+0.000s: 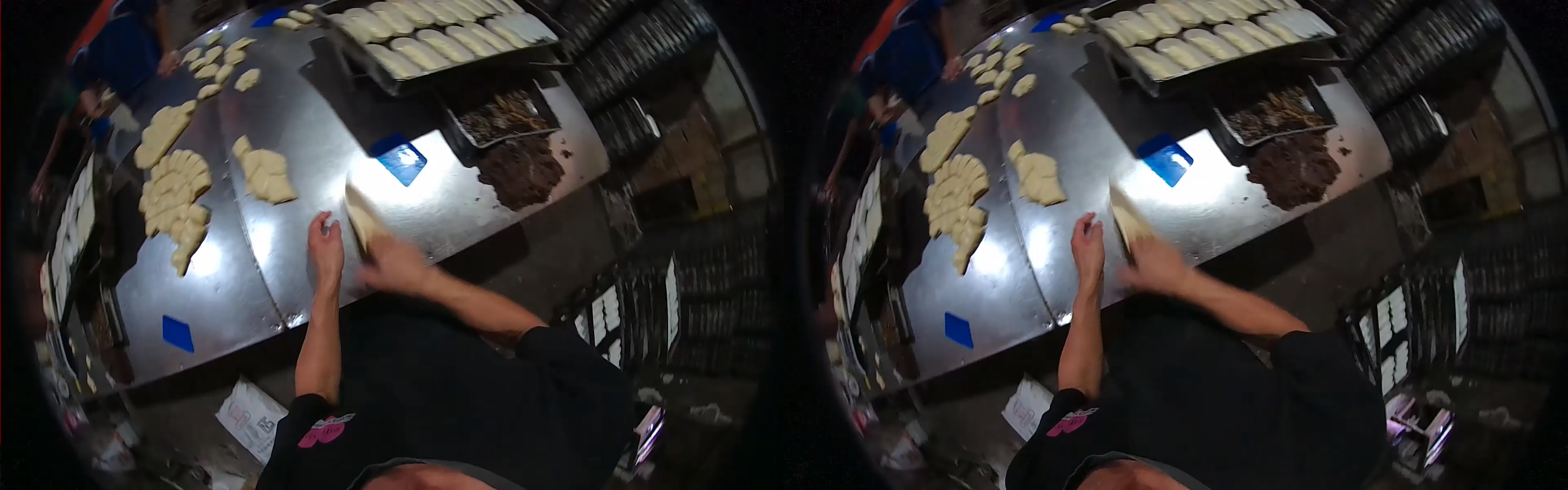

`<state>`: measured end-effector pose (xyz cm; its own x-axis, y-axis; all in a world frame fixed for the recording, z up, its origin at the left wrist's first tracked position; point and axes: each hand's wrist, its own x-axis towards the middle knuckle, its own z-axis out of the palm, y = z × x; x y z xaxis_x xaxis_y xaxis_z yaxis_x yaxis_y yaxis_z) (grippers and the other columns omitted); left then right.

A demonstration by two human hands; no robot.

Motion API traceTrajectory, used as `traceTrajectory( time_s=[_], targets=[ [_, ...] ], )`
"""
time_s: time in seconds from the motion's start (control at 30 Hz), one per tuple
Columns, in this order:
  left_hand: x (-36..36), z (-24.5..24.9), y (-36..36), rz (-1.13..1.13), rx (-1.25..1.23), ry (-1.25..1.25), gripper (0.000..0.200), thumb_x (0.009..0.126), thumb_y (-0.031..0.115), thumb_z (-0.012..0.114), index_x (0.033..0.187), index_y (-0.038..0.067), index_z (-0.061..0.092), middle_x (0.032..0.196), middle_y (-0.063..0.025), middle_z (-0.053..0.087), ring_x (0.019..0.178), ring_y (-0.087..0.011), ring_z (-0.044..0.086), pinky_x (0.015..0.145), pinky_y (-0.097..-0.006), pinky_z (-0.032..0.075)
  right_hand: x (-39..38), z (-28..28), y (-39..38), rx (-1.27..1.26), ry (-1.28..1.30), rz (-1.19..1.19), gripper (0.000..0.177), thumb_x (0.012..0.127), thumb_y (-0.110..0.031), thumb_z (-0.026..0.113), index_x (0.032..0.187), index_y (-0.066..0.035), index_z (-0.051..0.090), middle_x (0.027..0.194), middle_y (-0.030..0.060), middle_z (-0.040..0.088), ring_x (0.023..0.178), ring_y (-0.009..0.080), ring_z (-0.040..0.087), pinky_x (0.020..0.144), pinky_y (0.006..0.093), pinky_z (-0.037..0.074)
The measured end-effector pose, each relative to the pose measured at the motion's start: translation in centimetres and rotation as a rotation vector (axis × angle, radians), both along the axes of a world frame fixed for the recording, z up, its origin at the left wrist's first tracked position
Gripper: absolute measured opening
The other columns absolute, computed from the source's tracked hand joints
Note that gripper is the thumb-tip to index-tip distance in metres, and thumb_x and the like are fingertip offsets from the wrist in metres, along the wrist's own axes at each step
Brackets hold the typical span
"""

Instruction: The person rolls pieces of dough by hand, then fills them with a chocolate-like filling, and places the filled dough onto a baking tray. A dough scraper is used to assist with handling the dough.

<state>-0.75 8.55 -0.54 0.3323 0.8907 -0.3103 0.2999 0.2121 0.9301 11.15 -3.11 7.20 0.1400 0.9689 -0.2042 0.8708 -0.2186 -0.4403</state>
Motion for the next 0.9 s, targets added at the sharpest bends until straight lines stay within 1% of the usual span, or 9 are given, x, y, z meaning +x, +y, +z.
traceTrajectory(
  time_s=[0.1, 0.17, 0.2, 0.27, 0.3, 0.4, 0.6, 0.73, 0.9],
  targets=[
    [4.5, 0.6, -0.3, 0.037, 0.773, 0.246, 0.044, 0.091, 0.019, 0.056, 0.13, -0.001, 0.05, 0.142, -0.0261, 0.038, 0.134, -0.0392, 0.034, 0.11, -0.046, 0.028, -1.3, -1.9, -4.2, 0.507, -0.392, 0.199, 0.059, 0.077, -0.047, 0.067, 0.111, 0.0, 0.059, 0.108, 0.0212, 0.061, 0.099, 0.0386, 0.059, 0.088, 0.0474, 0.047],
    [5.9, 0.4, -1.9, -0.17, 0.871, 0.483, 0.054, 0.091, 0.025, 0.055, 0.134, -0.005, 0.042, 0.145, -0.0271, 0.032, 0.137, -0.0404, 0.028, 0.112, -0.0488, 0.023, 2.2, -0.7, -2.9, -0.041, 0.215, 0.144, 0.047, 0.079, -0.046, 0.064, 0.099, -0.004, 0.066, 0.113, 0.0202, 0.06, 0.102, 0.0379, 0.058, 0.088, 0.047, 0.047],
    [6.6, 0.3, -2.6, -0.374, 0.98, 0.723, 0.065, 0.092, 0.031, 0.055, 0.138, -0.01, 0.034, 0.148, -0.0281, 0.027, 0.139, -0.0417, 0.022, 0.113, -0.0516, 0.018, 5.2, 2.1, -1.1, -0.364, 0.182, -0.142, 0.033, 0.08, -0.039, 0.063, 0.088, -0.007, 0.07, 0.106, 0.0167, 0.064, 0.098, 0.0369, 0.06, 0.085, 0.0471, 0.049],
    [6.9, -0.4, -1.9, -0.435, 0.952, 0.74, 0.079, 0.092, 0.043, 0.051, 0.142, -0.012, 0.024, 0.15, -0.0293, 0.02, 0.141, -0.0422, 0.018, 0.112, -0.0573, 0.014, 14.6, -2.1, -2.3, 0.215, -0.237, -0.43, 0.023, 0.077, -0.03, 0.065, 0.082, -0.007, 0.067, 0.089, 0.0128, 0.067, 0.085, 0.0362, 0.062, 0.074, 0.0479, 0.05],
    [6.8, -0.2, -2.1, -0.444, 0.943, 0.765, 0.078, 0.092, 0.042, 0.051, 0.142, -0.012, 0.023, 0.151, -0.029, 0.019, 0.141, -0.042, 0.017, 0.112, -0.0584, 0.013, 19.3, 1.9, -2.1, 0.0, -0.509, -0.313, 0.029, 0.074, -0.027, 0.068, 0.093, -0.004, 0.066, 0.096, 0.0155, 0.064, 0.087, 0.0318, 0.059, 0.071, 0.0454, 0.047],
    [7.1, -0.5, -2.1, -0.44, 0.95, 0.807, 0.078, 0.092, 0.042, 0.05, 0.143, -0.011, 0.023, 0.152, -0.0283, 0.016, 0.142, -0.0413, 0.014, 0.112, -0.0607, 0.01, 28.7, -0.3, -3.2, 0.396, -0.866, -0.383, 0.021, 0.075, -0.019, 0.064, 0.091, -0.006, 0.063, 0.093, 0.0101, 0.061, 0.088, 0.0252, 0.056, 0.072, 0.0396, 0.042],
    [7.7, -0.5, -2.0, -0.456, 0.885, 0.887, 0.079, 0.092, 0.043, 0.051, 0.143, -0.01, 0.024, 0.153, -0.0271, 0.016, 0.143, -0.0401, 0.012, 0.112, -0.0603, 0.008, 31.2, -0.5, -4.9, -0.069, -0.722, -0.141, 0.026, 0.081, -0.013, 0.055, 0.103, -0.006, 0.065, 0.096, 0.0081, 0.061, 0.09, 0.0251, 0.055, 0.075, 0.0373, 0.041],
    [7.7, -0.4, -2.1, -0.453, 0.845, 0.901, 0.077, 0.092, 0.042, 0.05, 0.144, -0.009, 0.023, 0.153, -0.0265, 0.016, 0.143, -0.0397, 0.012, 0.112, -0.0596, 0.006, 31.5, -0.5, -5.8, 0.266, -0.8, 0.032, 0.008, 0.077, -0.011, 0.056, 0.081, -0.007, 0.061, 0.08, 0.0084, 0.058, 0.083, 0.0252, 0.054, 0.07, 0.0379, 0.043],
    [5.6, -1.1, -2.8, -0.358, 0.881, 0.764, 0.079, 0.09, 0.039, 0.054, 0.143, -0.01, 0.023, 0.153, -0.0265, 0.015, 0.142, -0.0415, 0.013, 0.112, -0.06, 0.007, 32.6, -1.4, -7.1, 0.018, -0.596, -0.058, 0.014, 0.078, -0.01, 0.057, 0.088, -0.002, 0.064, 0.082, 0.0129, 0.062, 0.082, 0.0334, 0.061, 0.068, 0.0451, 0.05]
  ],
)
